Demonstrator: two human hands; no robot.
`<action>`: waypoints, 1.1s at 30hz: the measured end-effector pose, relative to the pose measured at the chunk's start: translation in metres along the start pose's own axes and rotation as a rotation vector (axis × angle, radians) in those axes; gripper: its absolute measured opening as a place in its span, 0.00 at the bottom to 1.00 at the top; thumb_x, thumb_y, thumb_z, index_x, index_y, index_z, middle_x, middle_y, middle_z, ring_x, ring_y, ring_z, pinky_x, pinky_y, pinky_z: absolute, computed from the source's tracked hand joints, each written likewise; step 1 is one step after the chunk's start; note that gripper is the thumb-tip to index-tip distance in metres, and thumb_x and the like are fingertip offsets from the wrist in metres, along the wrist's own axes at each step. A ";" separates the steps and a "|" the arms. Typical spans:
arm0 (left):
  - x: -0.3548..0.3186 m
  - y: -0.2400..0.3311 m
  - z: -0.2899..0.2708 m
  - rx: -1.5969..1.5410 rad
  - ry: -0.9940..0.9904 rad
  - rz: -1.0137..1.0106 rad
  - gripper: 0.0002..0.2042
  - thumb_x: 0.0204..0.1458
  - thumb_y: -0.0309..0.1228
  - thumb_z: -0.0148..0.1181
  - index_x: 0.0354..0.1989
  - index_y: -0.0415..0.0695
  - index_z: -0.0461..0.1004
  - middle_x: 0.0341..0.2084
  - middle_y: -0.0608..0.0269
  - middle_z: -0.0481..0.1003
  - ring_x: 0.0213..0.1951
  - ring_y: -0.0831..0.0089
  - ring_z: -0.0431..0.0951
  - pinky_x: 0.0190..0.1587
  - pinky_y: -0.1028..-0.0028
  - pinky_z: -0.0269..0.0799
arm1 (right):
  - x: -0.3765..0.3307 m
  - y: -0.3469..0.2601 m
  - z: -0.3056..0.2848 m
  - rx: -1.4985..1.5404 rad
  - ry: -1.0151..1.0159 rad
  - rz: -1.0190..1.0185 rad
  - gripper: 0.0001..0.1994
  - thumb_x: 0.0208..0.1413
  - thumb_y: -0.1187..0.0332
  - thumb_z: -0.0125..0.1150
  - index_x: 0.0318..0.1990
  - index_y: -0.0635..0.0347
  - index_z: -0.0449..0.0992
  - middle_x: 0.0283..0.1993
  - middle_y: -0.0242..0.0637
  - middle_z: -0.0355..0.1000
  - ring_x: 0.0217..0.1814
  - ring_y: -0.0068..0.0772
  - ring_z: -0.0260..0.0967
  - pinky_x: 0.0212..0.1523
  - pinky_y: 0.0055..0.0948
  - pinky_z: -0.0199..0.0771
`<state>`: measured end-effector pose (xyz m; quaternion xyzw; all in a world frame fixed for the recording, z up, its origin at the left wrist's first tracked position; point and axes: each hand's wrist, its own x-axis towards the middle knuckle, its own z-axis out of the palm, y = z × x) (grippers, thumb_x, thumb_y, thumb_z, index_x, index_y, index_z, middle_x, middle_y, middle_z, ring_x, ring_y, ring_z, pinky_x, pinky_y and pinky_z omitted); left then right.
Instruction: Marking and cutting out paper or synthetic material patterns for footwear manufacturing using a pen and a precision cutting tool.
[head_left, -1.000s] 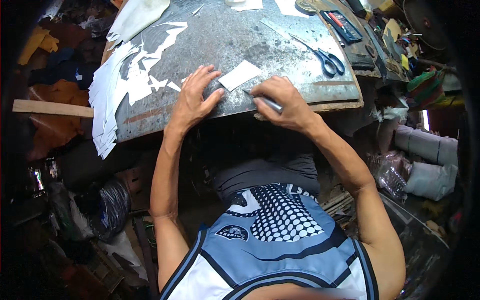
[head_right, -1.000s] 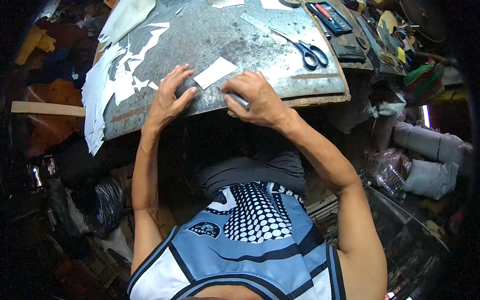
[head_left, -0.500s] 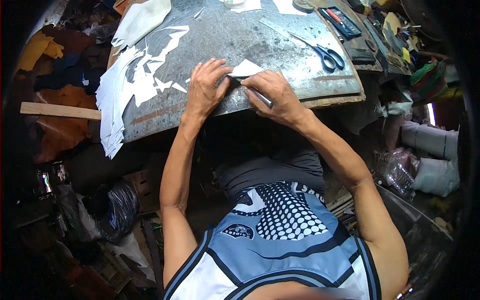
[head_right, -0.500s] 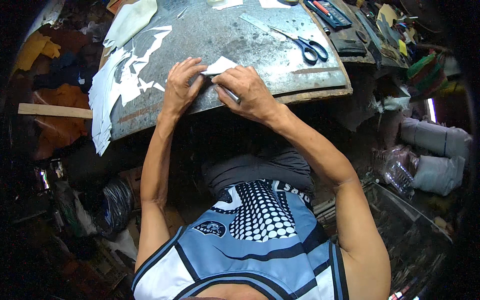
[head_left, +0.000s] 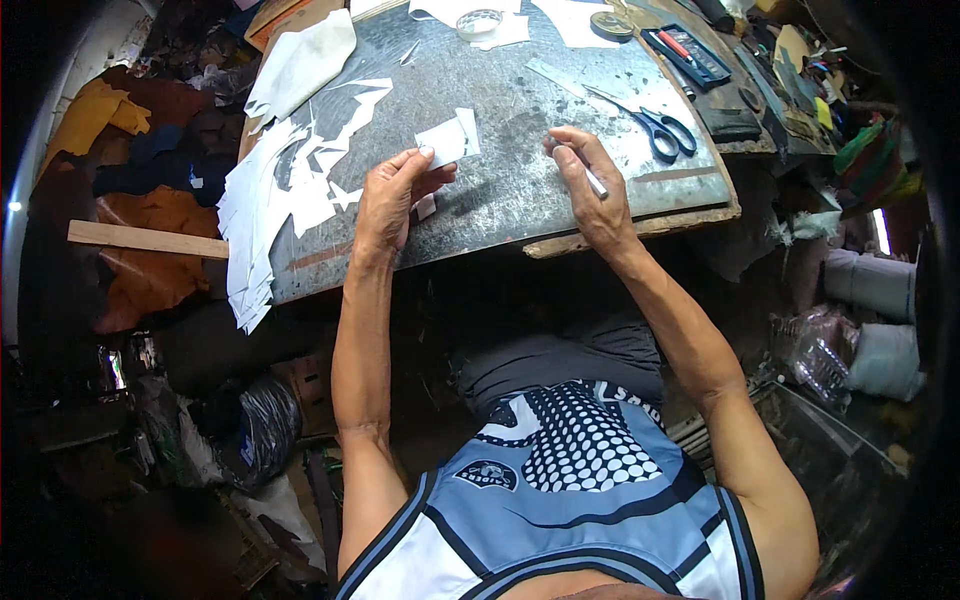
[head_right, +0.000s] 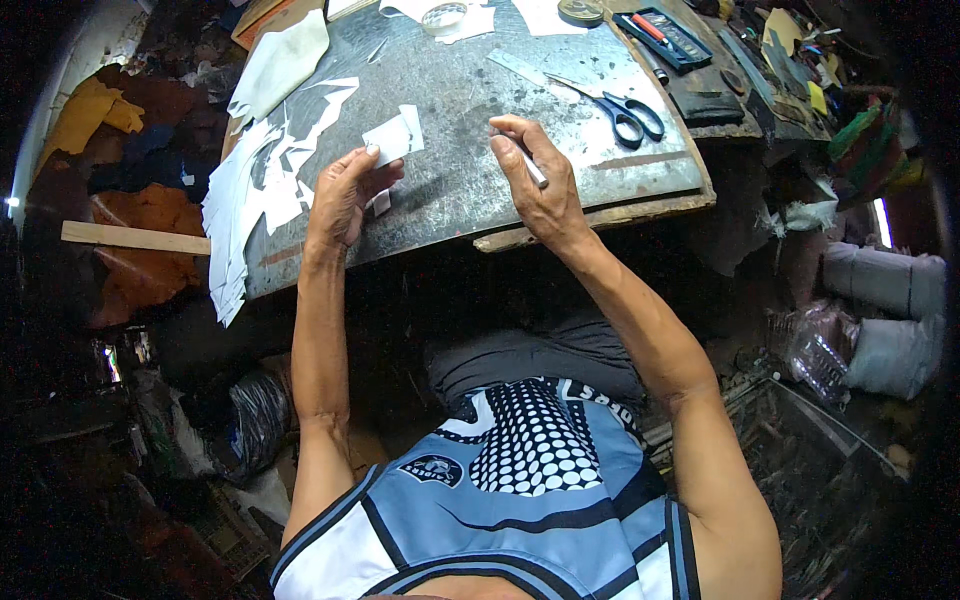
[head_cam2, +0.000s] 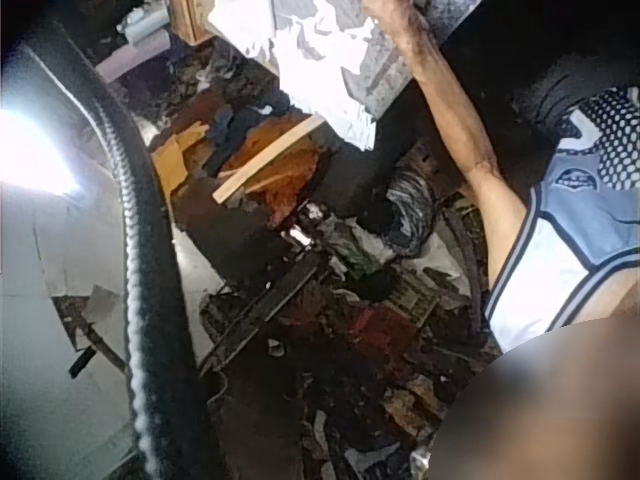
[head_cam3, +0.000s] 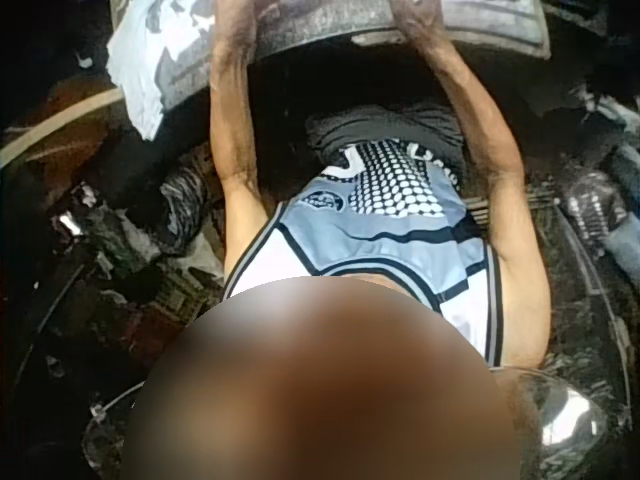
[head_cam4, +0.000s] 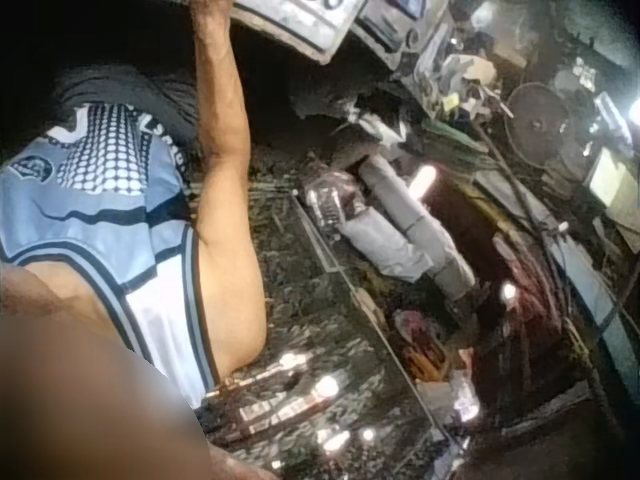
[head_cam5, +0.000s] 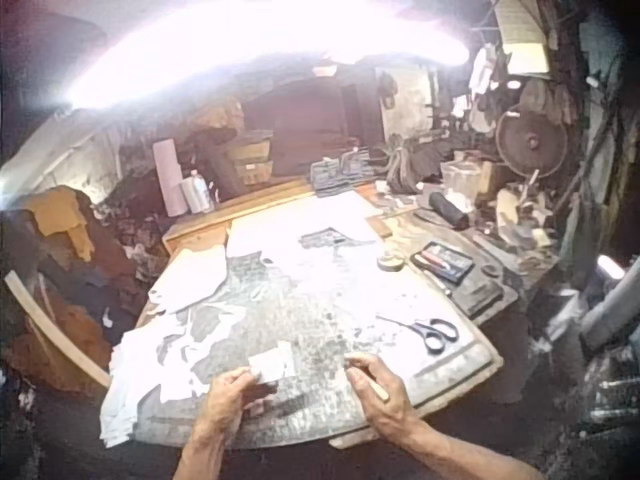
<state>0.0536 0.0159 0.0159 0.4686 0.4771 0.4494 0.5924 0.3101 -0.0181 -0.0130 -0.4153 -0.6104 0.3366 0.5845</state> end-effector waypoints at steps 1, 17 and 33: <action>-0.002 0.001 0.002 -0.009 -0.011 0.012 0.14 0.61 0.34 0.59 0.46 0.34 0.78 0.36 0.55 0.82 0.38 0.71 0.83 0.45 0.75 0.77 | 0.000 -0.001 0.001 0.002 0.001 -0.001 0.14 0.68 0.64 0.51 0.55 0.60 0.72 0.45 0.42 0.76 0.49 0.31 0.74 0.51 0.30 0.75; -0.044 0.025 0.046 0.617 0.197 0.296 0.15 0.61 0.33 0.59 0.48 0.34 0.80 0.30 0.63 0.81 0.33 0.79 0.78 0.39 0.80 0.71 | 0.041 -0.018 0.025 -0.085 -0.002 0.037 0.11 0.59 0.65 0.60 0.45 0.62 0.78 0.35 0.36 0.75 0.35 0.23 0.71 0.36 0.25 0.73; -0.034 0.016 0.015 0.085 0.070 0.150 0.14 0.62 0.34 0.58 0.44 0.32 0.78 0.34 0.53 0.82 0.34 0.70 0.83 0.44 0.72 0.79 | 0.040 -0.006 0.025 0.343 -0.195 0.261 0.12 0.64 0.58 0.58 0.37 0.58 0.78 0.31 0.29 0.74 0.35 0.21 0.70 0.39 0.25 0.69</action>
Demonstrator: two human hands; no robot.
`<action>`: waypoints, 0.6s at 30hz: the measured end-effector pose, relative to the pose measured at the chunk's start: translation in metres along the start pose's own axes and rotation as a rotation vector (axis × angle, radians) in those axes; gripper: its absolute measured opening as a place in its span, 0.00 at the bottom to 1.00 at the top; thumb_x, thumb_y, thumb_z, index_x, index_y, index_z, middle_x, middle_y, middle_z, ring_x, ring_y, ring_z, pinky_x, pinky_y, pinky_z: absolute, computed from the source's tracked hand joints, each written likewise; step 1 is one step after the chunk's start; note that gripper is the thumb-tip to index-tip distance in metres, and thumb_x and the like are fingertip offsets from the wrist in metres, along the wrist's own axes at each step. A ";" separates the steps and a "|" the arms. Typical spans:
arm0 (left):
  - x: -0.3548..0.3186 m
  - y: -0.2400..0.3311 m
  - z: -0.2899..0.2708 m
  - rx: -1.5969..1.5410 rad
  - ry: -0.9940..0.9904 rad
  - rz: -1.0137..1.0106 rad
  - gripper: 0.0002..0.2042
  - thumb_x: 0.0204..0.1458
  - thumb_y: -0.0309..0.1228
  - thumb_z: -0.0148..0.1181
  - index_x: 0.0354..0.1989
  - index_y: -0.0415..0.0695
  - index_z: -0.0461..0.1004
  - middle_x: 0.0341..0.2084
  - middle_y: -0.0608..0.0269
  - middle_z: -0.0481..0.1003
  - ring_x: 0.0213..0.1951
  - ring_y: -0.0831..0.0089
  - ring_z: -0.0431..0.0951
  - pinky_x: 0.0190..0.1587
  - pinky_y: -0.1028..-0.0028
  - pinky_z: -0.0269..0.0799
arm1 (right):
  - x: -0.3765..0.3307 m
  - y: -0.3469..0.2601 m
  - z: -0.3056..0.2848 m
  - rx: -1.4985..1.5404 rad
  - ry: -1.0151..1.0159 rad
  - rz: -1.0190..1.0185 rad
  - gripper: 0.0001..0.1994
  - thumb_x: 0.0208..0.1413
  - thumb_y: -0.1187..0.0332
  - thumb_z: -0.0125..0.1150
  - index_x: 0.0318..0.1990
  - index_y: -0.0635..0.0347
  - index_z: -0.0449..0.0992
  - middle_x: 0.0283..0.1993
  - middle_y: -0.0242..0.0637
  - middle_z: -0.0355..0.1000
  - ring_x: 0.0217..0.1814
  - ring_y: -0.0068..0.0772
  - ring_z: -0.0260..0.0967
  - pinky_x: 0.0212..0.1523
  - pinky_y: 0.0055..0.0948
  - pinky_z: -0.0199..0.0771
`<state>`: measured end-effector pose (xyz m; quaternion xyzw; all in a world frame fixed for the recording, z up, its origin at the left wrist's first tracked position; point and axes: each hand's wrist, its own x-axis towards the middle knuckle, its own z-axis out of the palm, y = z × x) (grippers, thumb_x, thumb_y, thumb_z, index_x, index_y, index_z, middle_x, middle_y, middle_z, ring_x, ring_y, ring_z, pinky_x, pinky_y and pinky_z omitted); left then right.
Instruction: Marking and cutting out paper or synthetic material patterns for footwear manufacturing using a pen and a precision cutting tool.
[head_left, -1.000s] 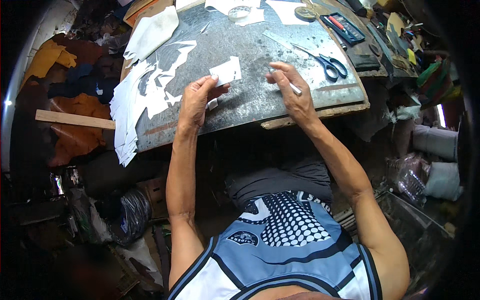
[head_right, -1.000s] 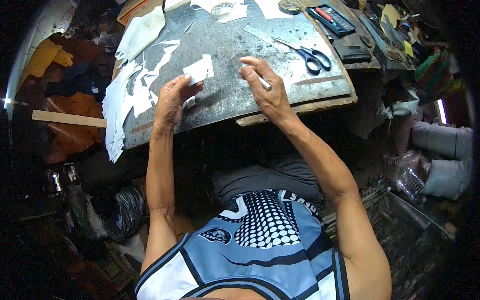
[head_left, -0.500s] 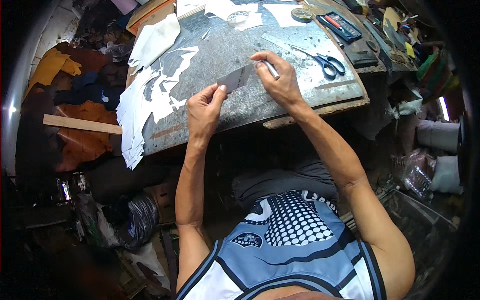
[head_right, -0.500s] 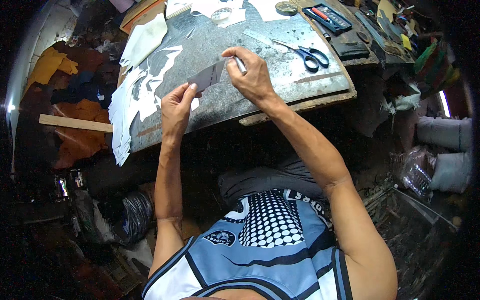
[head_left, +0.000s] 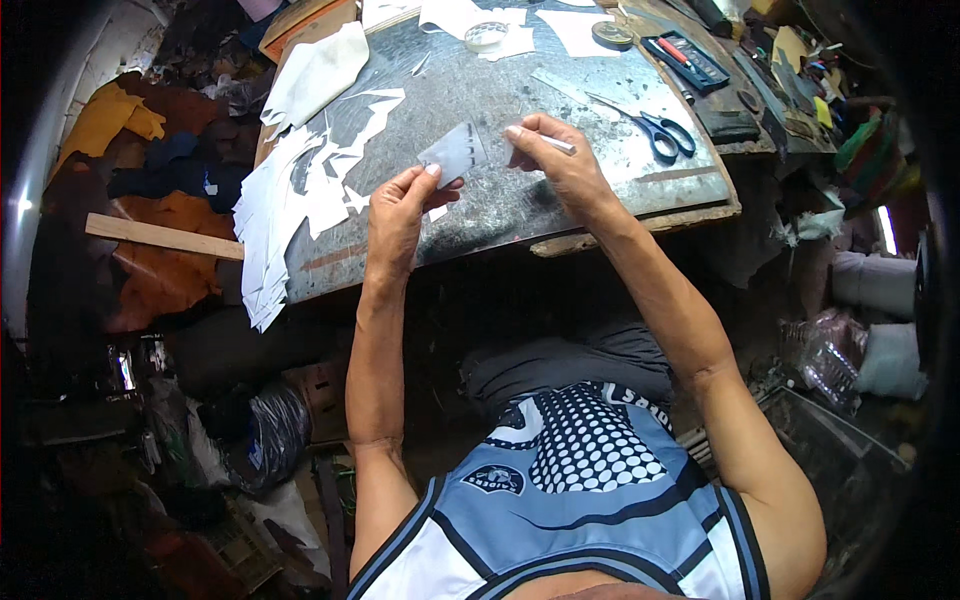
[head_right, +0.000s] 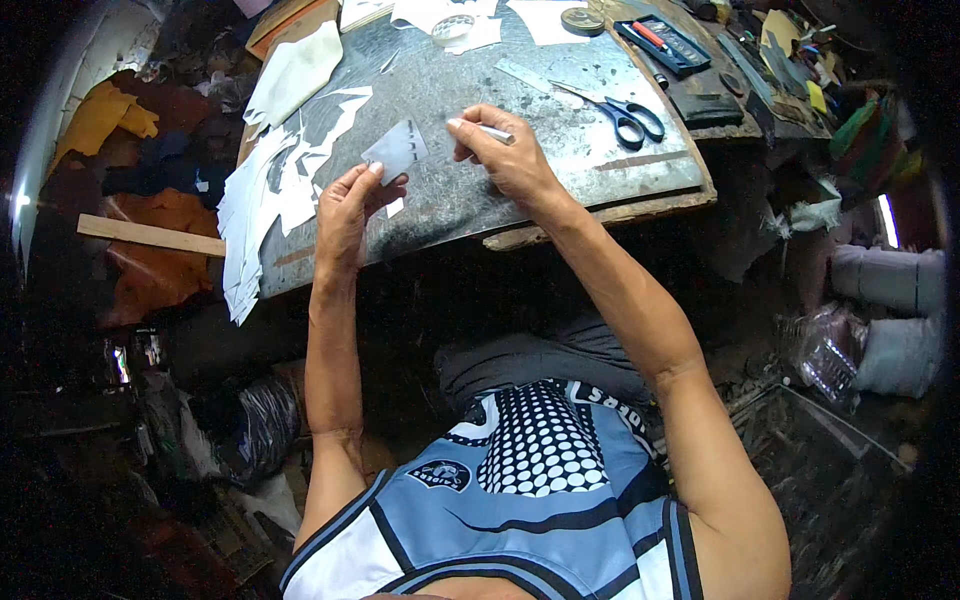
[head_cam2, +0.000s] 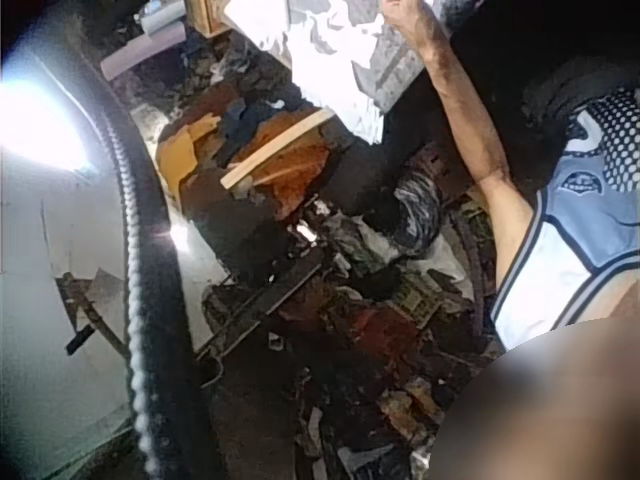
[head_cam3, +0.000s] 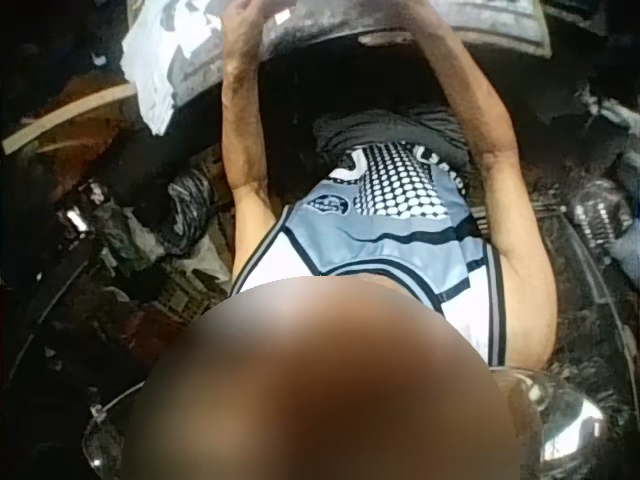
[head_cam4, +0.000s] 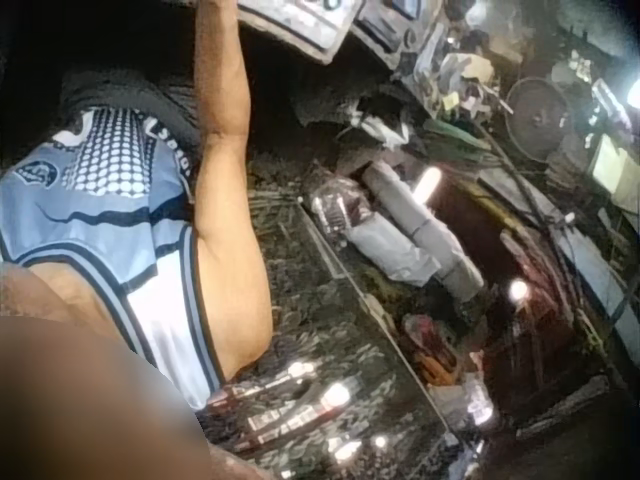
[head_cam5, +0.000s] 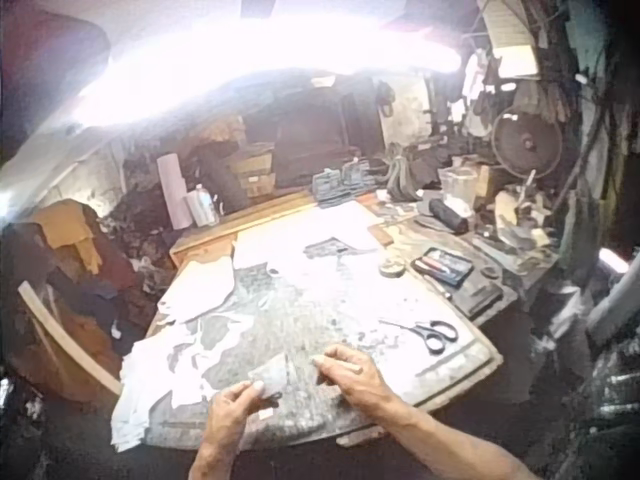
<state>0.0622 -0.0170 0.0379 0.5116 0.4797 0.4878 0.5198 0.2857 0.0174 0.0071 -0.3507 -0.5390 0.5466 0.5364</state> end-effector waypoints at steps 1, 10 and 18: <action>0.001 0.001 -0.002 -0.037 0.004 -0.023 0.14 0.61 0.33 0.58 0.44 0.32 0.79 0.34 0.55 0.82 0.32 0.73 0.82 0.42 0.75 0.78 | 0.000 0.001 -0.003 0.001 -0.006 0.001 0.12 0.64 0.58 0.58 0.37 0.58 0.78 0.31 0.29 0.74 0.35 0.21 0.70 0.39 0.25 0.69; 0.011 -0.005 -0.015 0.054 0.096 0.076 0.13 0.60 0.34 0.60 0.44 0.34 0.78 0.24 0.63 0.78 0.28 0.79 0.78 0.34 0.77 0.74 | -0.015 -0.008 -0.030 -0.997 -0.061 -0.347 0.21 0.55 0.66 0.63 0.56 0.58 0.74 0.45 0.46 0.75 0.47 0.47 0.73 0.50 0.44 0.68; 0.046 -0.009 0.015 0.184 -0.015 0.161 0.15 0.60 0.29 0.59 0.52 0.34 0.77 0.25 0.64 0.79 0.28 0.80 0.77 0.33 0.80 0.72 | 0.004 -0.020 -0.058 -1.216 -0.121 -0.204 0.26 0.57 0.60 0.60 0.62 0.56 0.69 0.48 0.48 0.72 0.51 0.46 0.70 0.55 0.45 0.64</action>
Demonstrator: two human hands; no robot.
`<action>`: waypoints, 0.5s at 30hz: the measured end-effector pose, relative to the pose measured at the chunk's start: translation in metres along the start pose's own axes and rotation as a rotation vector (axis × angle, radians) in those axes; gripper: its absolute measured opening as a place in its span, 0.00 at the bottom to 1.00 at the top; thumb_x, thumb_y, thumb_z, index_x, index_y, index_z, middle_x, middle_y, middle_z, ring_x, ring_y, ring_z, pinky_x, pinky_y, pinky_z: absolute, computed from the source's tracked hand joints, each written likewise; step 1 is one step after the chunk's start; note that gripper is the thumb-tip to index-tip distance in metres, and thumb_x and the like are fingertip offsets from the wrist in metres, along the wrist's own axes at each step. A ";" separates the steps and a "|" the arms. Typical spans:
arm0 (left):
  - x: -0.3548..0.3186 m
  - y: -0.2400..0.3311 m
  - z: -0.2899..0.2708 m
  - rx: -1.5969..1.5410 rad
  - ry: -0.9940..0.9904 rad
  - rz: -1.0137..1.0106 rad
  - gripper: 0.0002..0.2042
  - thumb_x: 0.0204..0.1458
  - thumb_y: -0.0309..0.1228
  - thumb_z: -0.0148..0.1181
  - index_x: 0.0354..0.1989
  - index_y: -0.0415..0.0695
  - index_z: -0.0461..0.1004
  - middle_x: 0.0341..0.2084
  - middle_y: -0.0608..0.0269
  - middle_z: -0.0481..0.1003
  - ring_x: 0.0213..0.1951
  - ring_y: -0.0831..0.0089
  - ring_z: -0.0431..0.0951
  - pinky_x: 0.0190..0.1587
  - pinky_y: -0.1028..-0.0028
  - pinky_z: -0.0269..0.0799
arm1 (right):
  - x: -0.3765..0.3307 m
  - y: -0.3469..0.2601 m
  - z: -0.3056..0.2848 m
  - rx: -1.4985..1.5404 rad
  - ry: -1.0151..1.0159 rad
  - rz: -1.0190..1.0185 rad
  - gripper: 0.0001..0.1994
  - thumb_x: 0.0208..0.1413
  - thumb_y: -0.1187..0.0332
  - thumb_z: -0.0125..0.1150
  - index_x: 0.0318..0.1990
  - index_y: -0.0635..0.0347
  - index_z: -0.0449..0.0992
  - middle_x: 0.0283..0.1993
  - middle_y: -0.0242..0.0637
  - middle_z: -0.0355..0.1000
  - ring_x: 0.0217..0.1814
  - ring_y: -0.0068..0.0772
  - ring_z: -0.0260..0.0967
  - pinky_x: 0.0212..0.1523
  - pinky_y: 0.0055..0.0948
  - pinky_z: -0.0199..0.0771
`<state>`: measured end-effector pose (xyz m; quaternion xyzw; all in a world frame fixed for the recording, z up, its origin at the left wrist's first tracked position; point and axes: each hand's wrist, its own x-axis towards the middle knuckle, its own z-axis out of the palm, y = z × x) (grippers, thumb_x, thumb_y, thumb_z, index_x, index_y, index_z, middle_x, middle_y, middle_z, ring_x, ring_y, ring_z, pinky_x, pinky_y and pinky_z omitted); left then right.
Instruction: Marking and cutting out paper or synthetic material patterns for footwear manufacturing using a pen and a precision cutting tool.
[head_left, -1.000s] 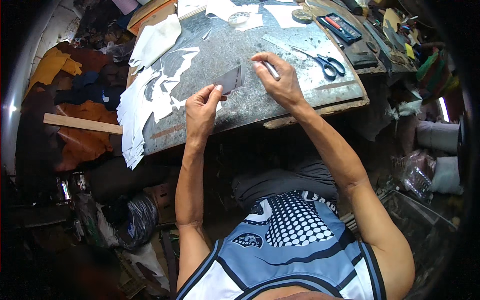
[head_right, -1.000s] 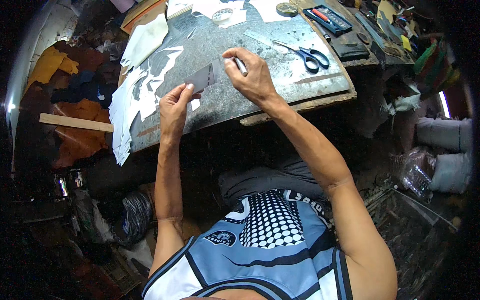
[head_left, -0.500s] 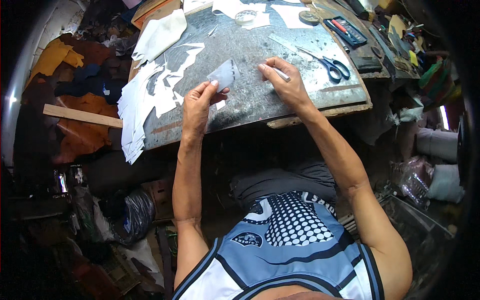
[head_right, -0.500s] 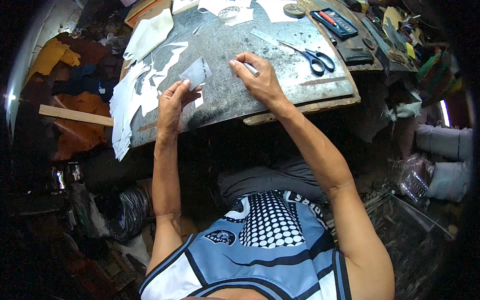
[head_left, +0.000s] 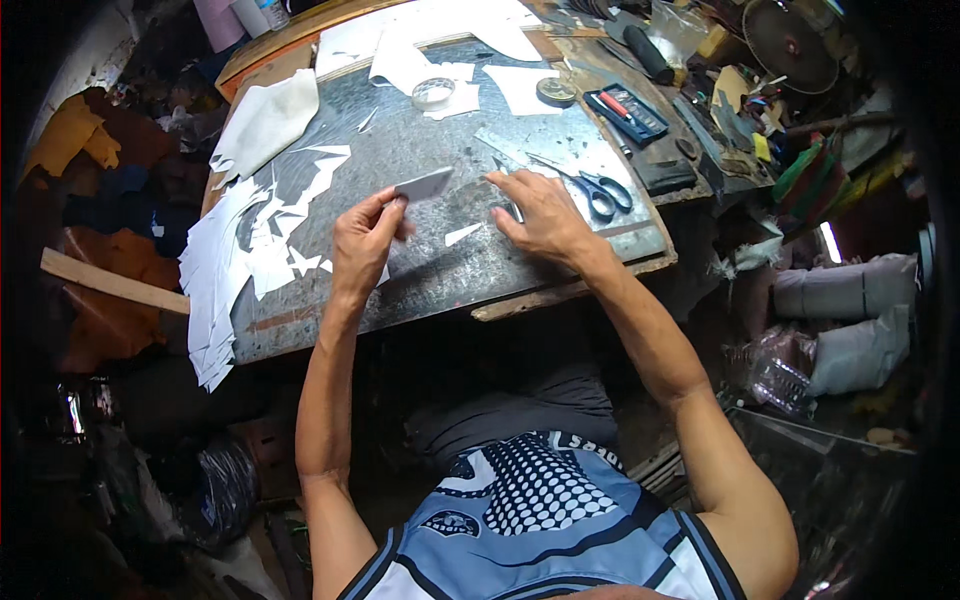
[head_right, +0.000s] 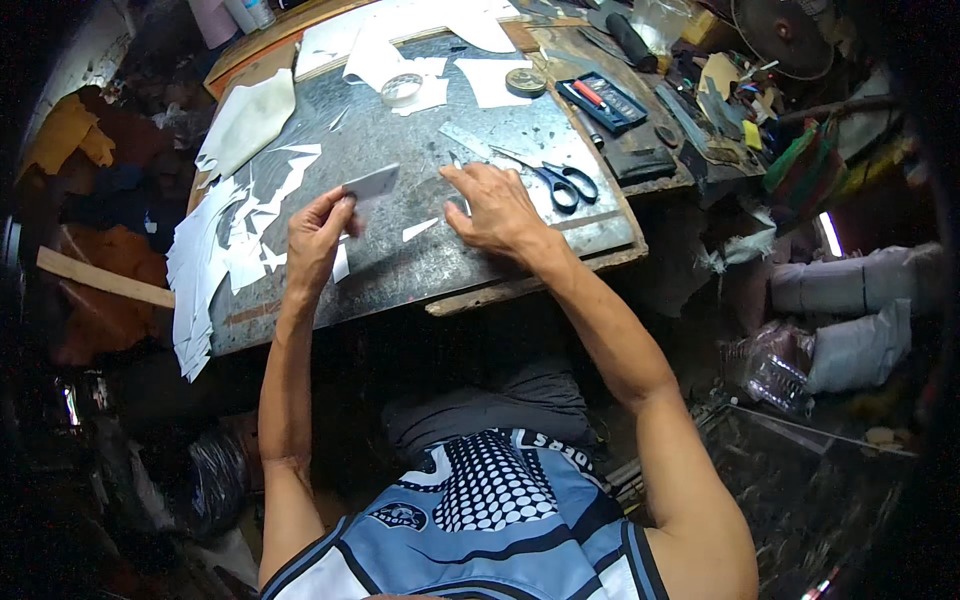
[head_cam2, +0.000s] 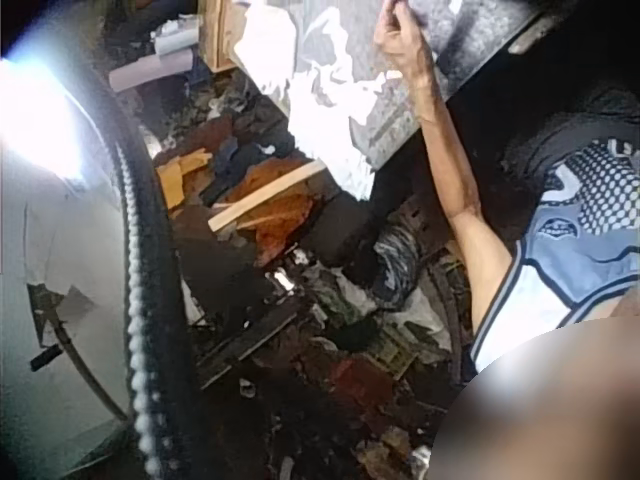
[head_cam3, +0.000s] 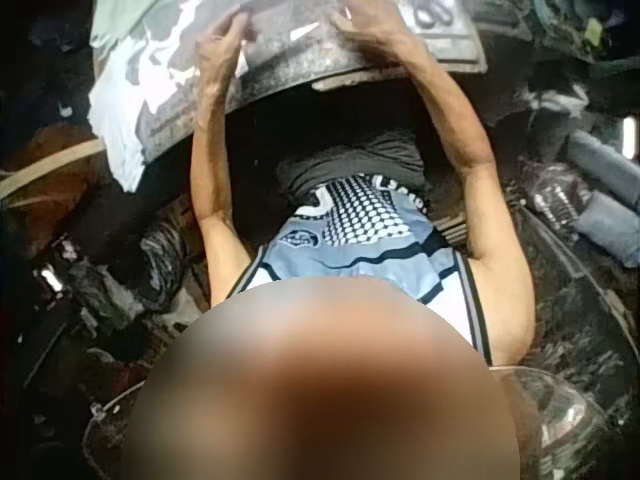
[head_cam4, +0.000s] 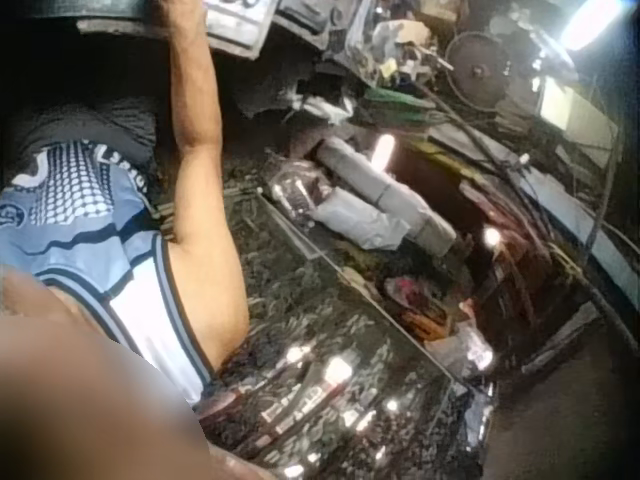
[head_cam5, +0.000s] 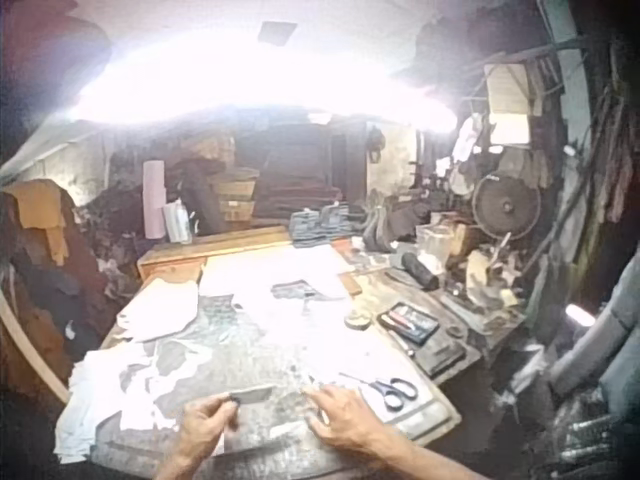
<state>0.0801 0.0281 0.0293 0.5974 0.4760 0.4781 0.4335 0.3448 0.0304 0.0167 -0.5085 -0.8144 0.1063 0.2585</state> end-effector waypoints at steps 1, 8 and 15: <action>0.007 -0.007 0.003 -0.065 0.000 0.101 0.15 0.60 0.28 0.58 0.53 0.34 0.77 0.28 0.62 0.81 0.31 0.78 0.79 0.37 0.79 0.74 | 0.006 0.002 0.000 -0.091 -0.066 0.014 0.25 0.57 0.61 0.61 0.61 0.56 0.70 0.48 0.46 0.72 0.51 0.46 0.70 0.55 0.43 0.64; 0.071 -0.030 0.038 -0.075 -0.082 -0.010 0.19 0.60 0.33 0.59 0.56 0.35 0.75 0.39 0.61 0.81 0.43 0.77 0.78 0.47 0.79 0.71 | 0.050 0.062 -0.005 -0.321 -0.136 0.090 0.23 0.58 0.55 0.58 0.58 0.55 0.72 0.49 0.49 0.72 0.55 0.49 0.69 0.57 0.51 0.62; 0.144 -0.079 0.061 -0.343 0.075 -0.027 0.19 0.58 0.27 0.61 0.57 0.34 0.72 0.34 0.67 0.80 0.34 0.83 0.77 0.34 0.82 0.72 | 0.078 0.109 -0.011 -0.320 -0.159 0.115 0.22 0.59 0.55 0.56 0.57 0.55 0.74 0.54 0.51 0.72 0.61 0.52 0.67 0.60 0.56 0.63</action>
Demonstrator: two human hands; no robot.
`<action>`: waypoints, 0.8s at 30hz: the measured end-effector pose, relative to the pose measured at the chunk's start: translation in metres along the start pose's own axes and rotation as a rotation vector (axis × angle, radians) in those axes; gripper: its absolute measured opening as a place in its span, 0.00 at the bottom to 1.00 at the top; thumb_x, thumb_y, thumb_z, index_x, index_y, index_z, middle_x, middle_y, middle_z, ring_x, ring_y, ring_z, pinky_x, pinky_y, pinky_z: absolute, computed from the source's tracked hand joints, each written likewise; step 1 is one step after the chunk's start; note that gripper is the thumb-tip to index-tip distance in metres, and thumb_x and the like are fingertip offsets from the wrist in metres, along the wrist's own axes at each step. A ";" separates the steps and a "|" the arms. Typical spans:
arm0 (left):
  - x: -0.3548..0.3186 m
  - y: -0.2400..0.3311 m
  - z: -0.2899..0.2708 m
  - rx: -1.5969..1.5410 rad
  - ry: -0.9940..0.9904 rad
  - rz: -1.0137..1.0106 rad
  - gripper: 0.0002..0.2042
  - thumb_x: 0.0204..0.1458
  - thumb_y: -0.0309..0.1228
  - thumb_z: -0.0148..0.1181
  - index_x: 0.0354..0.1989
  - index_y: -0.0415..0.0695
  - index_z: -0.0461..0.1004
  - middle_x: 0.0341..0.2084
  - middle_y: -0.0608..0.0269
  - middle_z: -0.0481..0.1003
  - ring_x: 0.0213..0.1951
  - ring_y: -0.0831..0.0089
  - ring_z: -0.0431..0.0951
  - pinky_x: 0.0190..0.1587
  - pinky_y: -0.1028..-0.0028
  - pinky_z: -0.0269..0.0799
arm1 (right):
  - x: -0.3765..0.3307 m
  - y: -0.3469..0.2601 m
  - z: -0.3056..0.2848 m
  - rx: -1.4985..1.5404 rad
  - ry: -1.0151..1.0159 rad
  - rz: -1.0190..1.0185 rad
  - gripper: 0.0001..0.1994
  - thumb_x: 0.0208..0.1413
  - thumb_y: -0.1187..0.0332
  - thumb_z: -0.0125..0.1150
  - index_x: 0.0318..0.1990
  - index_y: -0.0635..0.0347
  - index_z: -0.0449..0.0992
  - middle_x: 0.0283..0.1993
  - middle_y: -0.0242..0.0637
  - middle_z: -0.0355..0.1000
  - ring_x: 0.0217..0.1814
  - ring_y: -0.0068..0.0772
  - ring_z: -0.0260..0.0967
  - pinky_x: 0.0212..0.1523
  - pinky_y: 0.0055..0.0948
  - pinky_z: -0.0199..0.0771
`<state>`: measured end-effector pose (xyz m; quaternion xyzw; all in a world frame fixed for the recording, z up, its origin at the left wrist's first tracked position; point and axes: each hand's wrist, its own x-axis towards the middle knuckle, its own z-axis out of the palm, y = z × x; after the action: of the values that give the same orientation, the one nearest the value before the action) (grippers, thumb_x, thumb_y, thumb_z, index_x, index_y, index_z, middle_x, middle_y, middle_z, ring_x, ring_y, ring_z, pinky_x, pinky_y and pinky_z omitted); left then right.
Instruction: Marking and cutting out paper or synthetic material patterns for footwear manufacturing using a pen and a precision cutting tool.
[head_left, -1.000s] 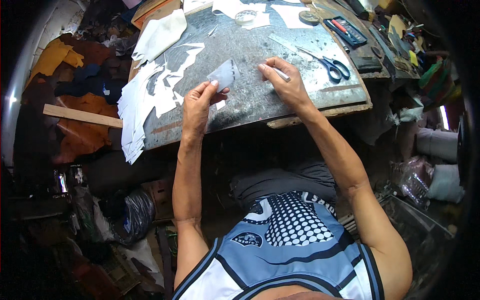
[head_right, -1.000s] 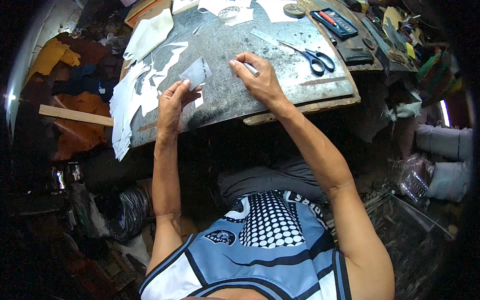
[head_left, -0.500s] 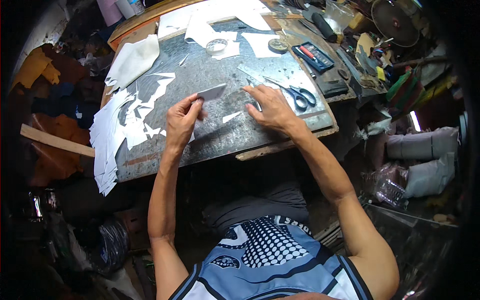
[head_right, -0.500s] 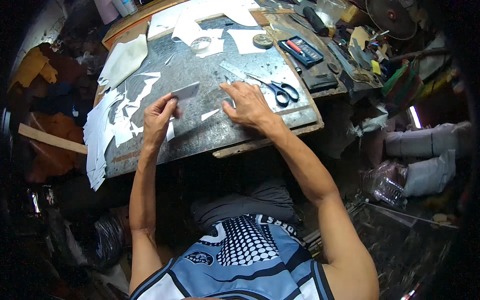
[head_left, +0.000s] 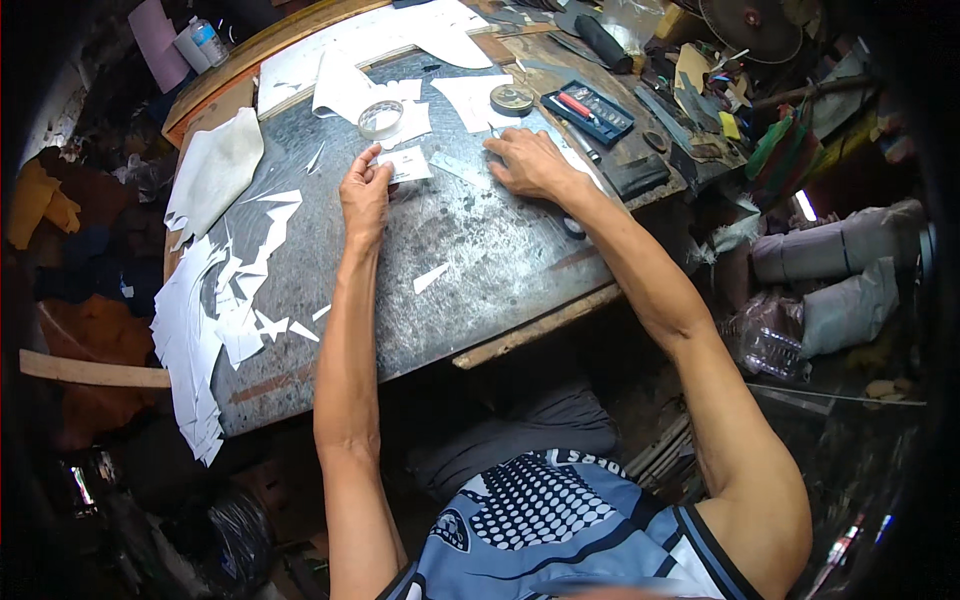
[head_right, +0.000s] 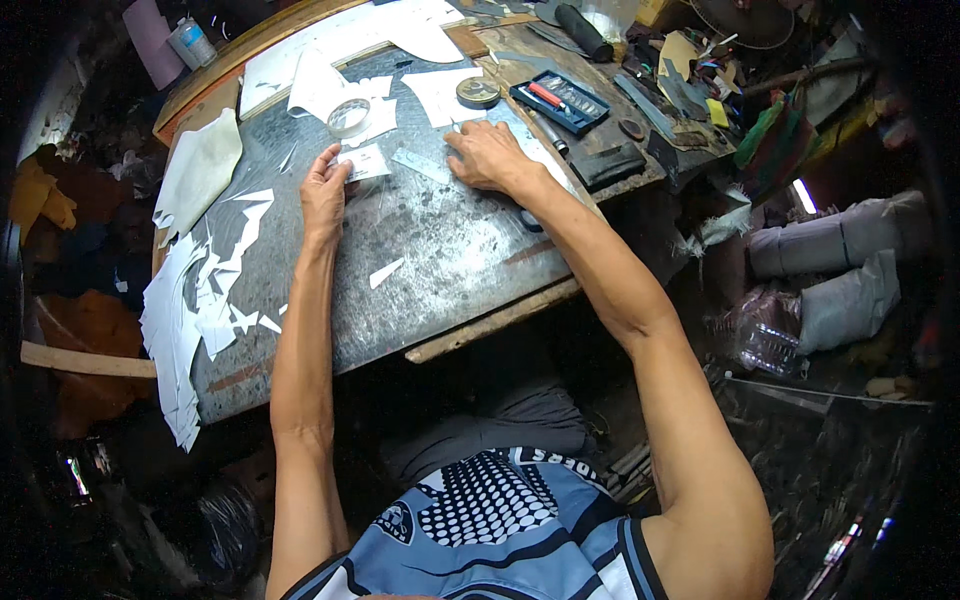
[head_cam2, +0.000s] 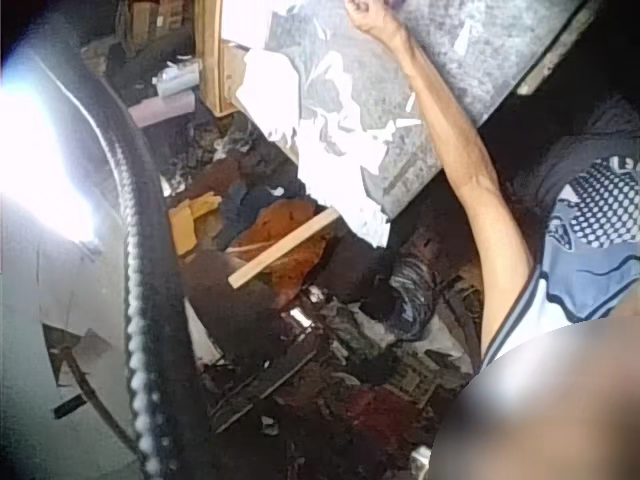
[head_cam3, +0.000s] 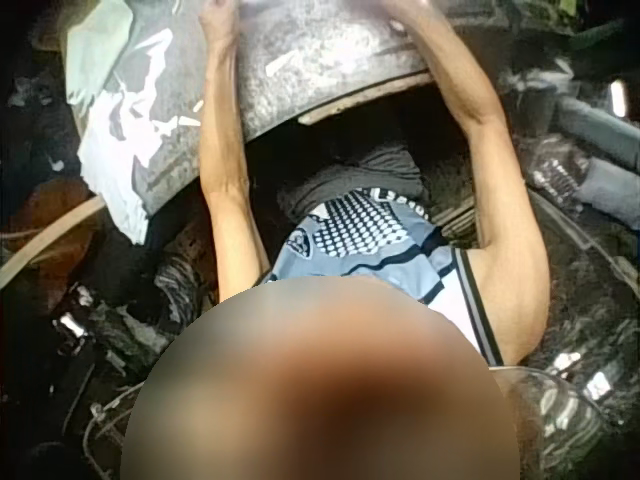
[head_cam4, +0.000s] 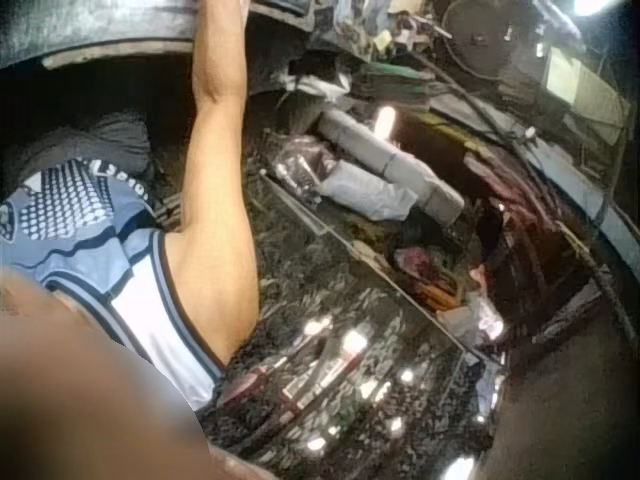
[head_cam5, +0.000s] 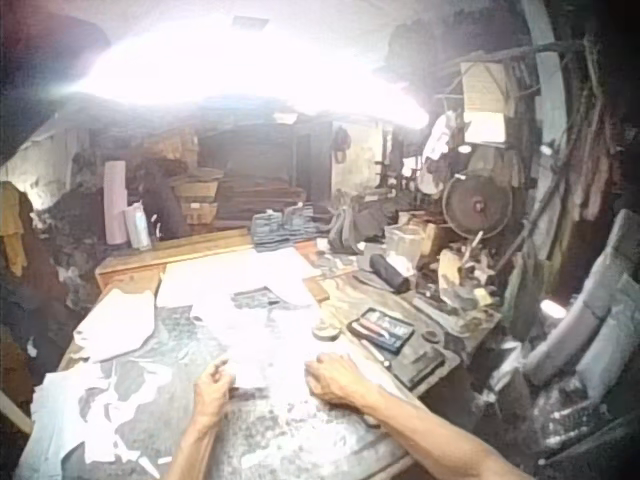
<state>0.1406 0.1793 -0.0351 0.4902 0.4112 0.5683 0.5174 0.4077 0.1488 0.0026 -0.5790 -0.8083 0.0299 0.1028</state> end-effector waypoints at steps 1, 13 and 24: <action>0.007 -0.008 -0.005 0.029 -0.008 0.005 0.20 0.59 0.28 0.60 0.58 0.34 0.70 0.37 0.64 0.80 0.35 0.81 0.78 0.35 0.81 0.74 | 0.004 -0.003 0.003 0.009 -0.002 -0.001 0.21 0.59 0.56 0.56 0.57 0.55 0.75 0.53 0.50 0.72 0.59 0.53 0.68 0.59 0.54 0.64; 0.066 0.005 -0.003 0.414 -0.068 0.014 0.21 0.58 0.29 0.59 0.59 0.34 0.71 0.31 0.70 0.76 0.26 0.85 0.71 0.28 0.83 0.67 | 0.002 0.000 0.019 -0.007 0.180 0.045 0.18 0.57 0.65 0.57 0.55 0.57 0.75 0.47 0.45 0.72 0.51 0.48 0.68 0.54 0.46 0.67; 0.087 0.015 0.033 0.226 -0.200 -0.015 0.22 0.55 0.28 0.64 0.58 0.35 0.71 0.37 0.64 0.80 0.33 0.84 0.77 0.30 0.84 0.69 | 0.058 -0.016 0.008 0.282 0.468 0.017 0.19 0.57 0.55 0.61 0.49 0.59 0.79 0.43 0.45 0.76 0.48 0.43 0.74 0.50 0.42 0.72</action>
<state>0.1716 0.2620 -0.0032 0.5964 0.4227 0.4628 0.5014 0.3733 0.1986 0.0048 -0.5567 -0.7456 0.0082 0.3662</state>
